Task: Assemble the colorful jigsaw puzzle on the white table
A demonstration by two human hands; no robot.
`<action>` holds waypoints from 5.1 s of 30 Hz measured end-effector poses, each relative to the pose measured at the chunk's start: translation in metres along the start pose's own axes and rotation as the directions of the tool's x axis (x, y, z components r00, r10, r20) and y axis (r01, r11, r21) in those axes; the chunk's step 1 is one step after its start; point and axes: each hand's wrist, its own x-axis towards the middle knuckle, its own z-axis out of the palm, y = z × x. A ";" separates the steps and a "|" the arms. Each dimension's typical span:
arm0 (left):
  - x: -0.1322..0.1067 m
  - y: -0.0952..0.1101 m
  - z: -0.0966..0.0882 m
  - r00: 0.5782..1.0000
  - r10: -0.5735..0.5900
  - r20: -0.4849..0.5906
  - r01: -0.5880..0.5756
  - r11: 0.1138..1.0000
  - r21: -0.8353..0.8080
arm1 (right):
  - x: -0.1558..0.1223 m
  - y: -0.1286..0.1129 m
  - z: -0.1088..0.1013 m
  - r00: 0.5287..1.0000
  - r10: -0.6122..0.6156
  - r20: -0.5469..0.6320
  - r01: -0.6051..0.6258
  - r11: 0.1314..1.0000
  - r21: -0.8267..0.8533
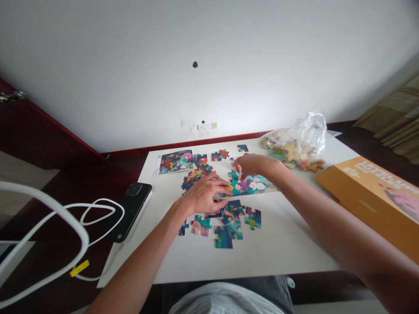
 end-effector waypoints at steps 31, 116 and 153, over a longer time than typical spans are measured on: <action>-0.028 -0.076 -0.021 0.778 -0.333 -0.533 0.446 0.890 0.093 | 0.000 -0.001 -0.003 0.997 0.015 0.077 -0.014 1.000 -0.016; -0.070 -0.068 -0.048 0.768 -0.538 -0.348 0.613 0.775 0.154 | -0.060 -0.118 0.026 0.894 -0.407 -0.185 0.375 0.908 -0.187; -0.071 -0.059 -0.052 0.779 -0.625 -0.052 0.627 0.778 0.047 | -0.062 -0.144 0.046 0.837 -0.493 -0.235 0.473 0.870 -0.141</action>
